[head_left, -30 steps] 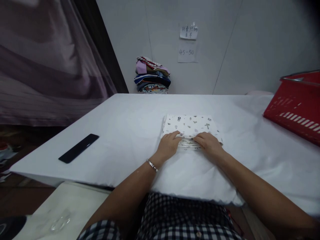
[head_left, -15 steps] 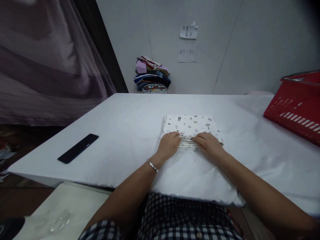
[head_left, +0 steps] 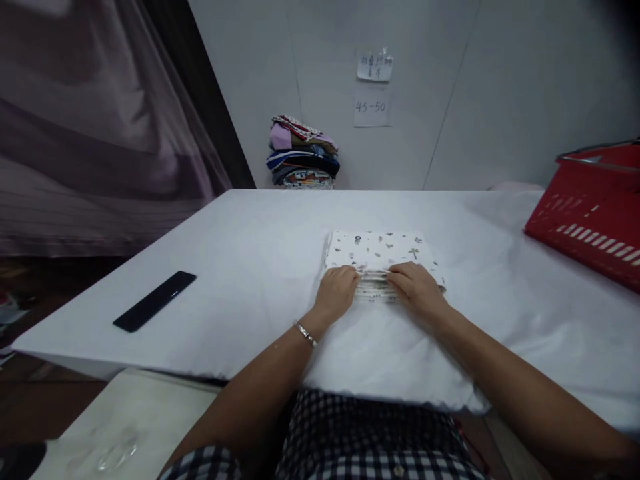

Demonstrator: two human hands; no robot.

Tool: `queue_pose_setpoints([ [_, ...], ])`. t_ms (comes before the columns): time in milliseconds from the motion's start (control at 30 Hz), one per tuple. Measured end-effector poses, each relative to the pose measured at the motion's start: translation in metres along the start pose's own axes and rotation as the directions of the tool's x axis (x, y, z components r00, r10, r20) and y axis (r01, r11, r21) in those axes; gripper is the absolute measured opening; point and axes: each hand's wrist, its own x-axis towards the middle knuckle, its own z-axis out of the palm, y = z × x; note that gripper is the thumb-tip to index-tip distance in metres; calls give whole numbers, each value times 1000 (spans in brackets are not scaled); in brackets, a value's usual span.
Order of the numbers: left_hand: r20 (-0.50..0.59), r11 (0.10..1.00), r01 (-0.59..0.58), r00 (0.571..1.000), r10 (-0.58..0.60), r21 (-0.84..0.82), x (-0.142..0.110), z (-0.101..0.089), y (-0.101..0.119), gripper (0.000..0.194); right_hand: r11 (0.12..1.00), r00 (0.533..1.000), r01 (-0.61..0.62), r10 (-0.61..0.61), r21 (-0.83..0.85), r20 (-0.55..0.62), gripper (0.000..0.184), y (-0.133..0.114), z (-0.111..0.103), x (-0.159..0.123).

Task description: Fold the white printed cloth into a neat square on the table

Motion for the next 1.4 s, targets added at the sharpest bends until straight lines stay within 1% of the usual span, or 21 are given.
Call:
queue_pose_setpoints([
  [100,15,997,-51,999,50,66,-1,1,0,17,1000,999,4,-4,9,32,20,0,0,0],
  [200,34,989,-84,996,81,124,-2,4,-1,18,1000,996,-22,23,-5,84,19,2,2,-2],
  [333,46,978,-104,994,97,179,-3,7,-3,21,997,991,-59,64,-43,120,18,2,5,-2],
  [533,72,973,-104,993,91,208,-4,10,-2,22,993,982,-104,111,-52,151,20,-4,-1,0],
  [667,49,980,-91,995,84,176,-3,5,1,17,991,981,-133,135,-22,142,20,-5,-1,1],
  [867,10,978,-190,982,190,88,-3,0,6,20,987,982,-160,156,28,105,20,-3,5,-1],
  [933,30,977,-200,980,198,75,-1,1,6,23,986,981,-166,163,29,106,20,-2,6,-1],
  [1100,122,987,-159,980,154,32,8,1,6,19,986,983,-161,156,37,101,20,-1,8,-2],
  [1200,164,988,-156,974,154,-2,12,-1,7,20,987,984,-156,152,43,91,19,0,9,-2],
  [1267,154,988,-150,976,153,-32,13,-1,9,22,986,984,-158,154,51,86,19,0,9,-2],
  [1400,71,989,-102,991,110,-106,10,2,11,19,985,985,-158,152,69,79,19,-2,7,-1],
])
